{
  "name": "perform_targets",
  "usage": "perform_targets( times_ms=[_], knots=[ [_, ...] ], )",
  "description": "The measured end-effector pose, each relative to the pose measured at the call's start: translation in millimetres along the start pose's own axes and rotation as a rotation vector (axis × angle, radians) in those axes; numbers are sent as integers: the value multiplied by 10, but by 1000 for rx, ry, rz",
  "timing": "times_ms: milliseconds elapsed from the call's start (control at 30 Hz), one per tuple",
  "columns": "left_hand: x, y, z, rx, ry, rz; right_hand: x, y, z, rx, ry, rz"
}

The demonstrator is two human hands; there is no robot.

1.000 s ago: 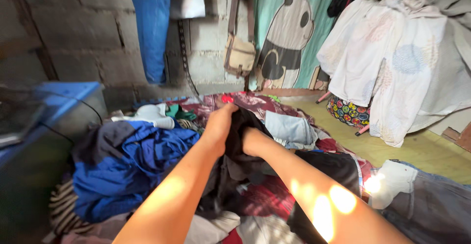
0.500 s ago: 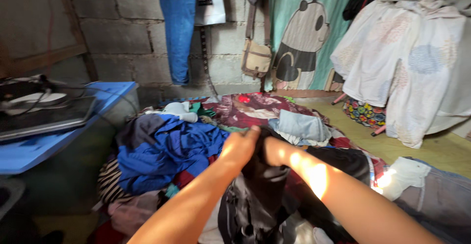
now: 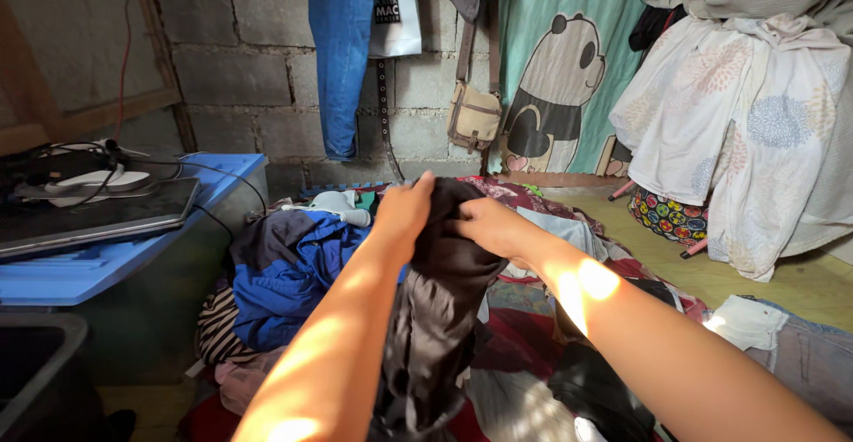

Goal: The person folds several garments one by one on a bed. They handle a dark purple garment, a bright purple garment, and a black garment, smoothing and folding each before placing them into a nearby bin.

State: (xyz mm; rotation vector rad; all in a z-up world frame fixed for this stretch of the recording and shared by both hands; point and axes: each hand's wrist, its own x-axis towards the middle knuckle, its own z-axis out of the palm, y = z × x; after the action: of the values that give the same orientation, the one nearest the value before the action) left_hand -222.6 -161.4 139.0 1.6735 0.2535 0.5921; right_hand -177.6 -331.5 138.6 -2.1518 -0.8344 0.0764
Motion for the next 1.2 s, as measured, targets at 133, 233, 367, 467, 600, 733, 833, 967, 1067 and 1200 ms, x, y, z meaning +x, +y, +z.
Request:
perform_targets(
  times_ms=[133, 233, 367, 467, 600, 733, 833, 967, 1067, 1200],
  knots=[
    [-30, -26, 120, -32, -28, -86, -84, 203, 130, 187, 21, 25],
    [-76, -286, 72, 210, -33, -62, -111, 295, 289, 37, 9, -27],
    [-89, -494, -136, 504, 11, 6, -96, 268, 392, -104, -32, 47],
    [-168, -397, -218, 570, 89, -44, -54, 191, 243, 51, -20, 57],
    [-353, -113, -249, 613, 130, -21, 94, 105, -140, 629, 9, 157],
    [-404, 1, -192, 610, 139, 11, 286, 182, -562, 1096, 32, 73],
    [-369, -55, -177, 639, 175, 97, 307, 299, -797, 1369, 146, -43],
    [-282, -92, -138, 535, 152, 216, 228, 306, -865, 1334, 246, 14],
    [-231, -60, 61, 169, -186, 92, 136, 222, -786, 1269, 205, 31],
    [-133, -64, 394, 24, -395, 82, 68, 76, -699, 1125, 164, -111]
  ],
)
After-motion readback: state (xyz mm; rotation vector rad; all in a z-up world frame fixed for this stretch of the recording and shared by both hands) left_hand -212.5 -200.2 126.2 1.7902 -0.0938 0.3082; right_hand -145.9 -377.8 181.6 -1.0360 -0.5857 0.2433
